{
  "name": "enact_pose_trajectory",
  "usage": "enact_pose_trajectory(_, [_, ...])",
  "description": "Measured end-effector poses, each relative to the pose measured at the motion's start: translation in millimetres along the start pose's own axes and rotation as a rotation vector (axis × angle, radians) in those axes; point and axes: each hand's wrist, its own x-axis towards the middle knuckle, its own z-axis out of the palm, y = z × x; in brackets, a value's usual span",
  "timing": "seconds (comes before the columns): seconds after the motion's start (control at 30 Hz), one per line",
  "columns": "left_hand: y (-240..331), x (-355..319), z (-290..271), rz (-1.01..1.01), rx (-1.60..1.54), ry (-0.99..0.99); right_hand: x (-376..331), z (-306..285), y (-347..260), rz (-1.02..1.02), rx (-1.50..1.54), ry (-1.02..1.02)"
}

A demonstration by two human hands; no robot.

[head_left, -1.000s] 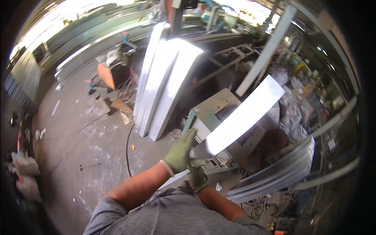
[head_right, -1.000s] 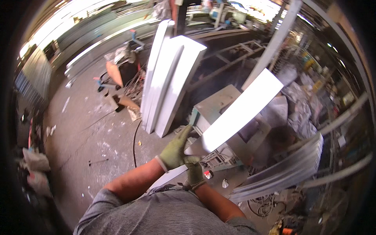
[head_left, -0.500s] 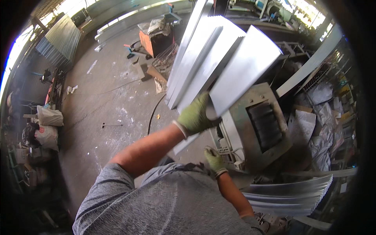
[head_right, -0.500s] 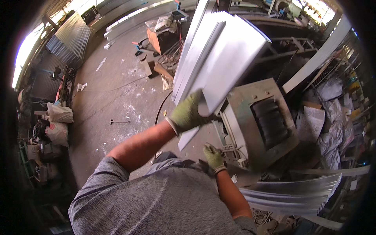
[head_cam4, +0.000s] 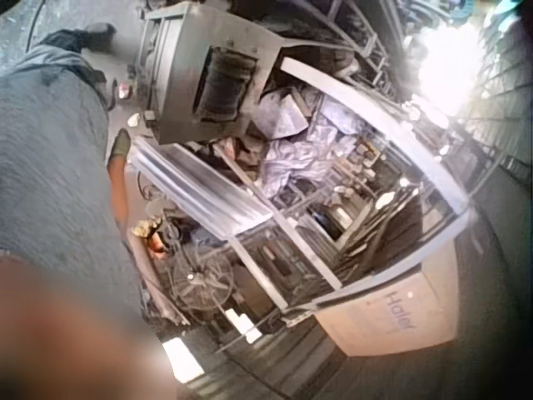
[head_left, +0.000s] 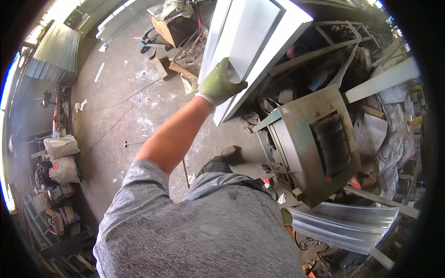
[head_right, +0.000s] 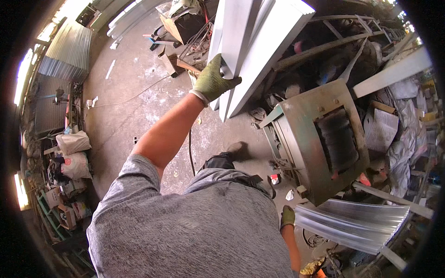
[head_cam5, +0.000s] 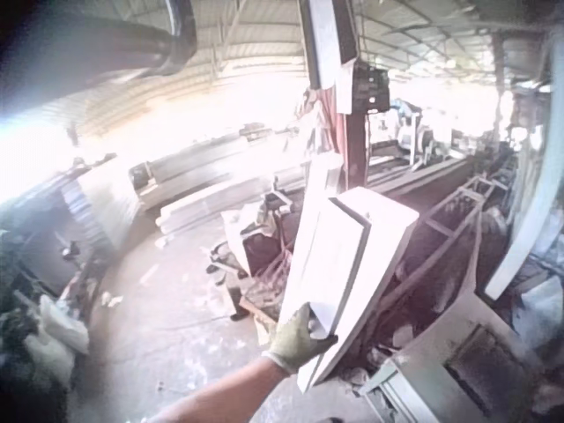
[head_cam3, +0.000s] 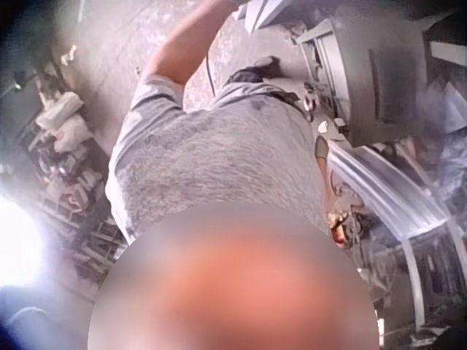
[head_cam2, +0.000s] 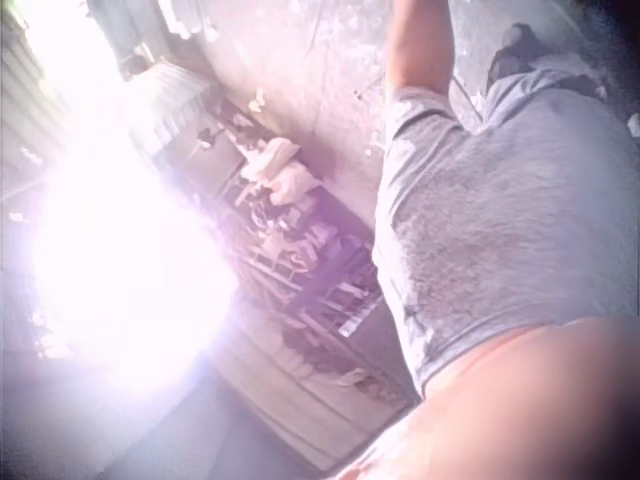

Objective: The person repeatedly feeds long metal bars into a bench grinder, pulls them back, and stacks them against a nearby rack. The cycle of grinding and stacking continues throughout the clip.

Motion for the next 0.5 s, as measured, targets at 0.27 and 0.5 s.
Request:
enact_pose_trajectory(0.27, [-58,69,50,-0.071,-0.089,-0.1,2,40,-26,0.113,0.266,-0.104])
enact_pose_trajectory(0.5, [-67,100,78,-0.102,-0.062,-0.149,3,39,-145,0.0,0.578,0.051])
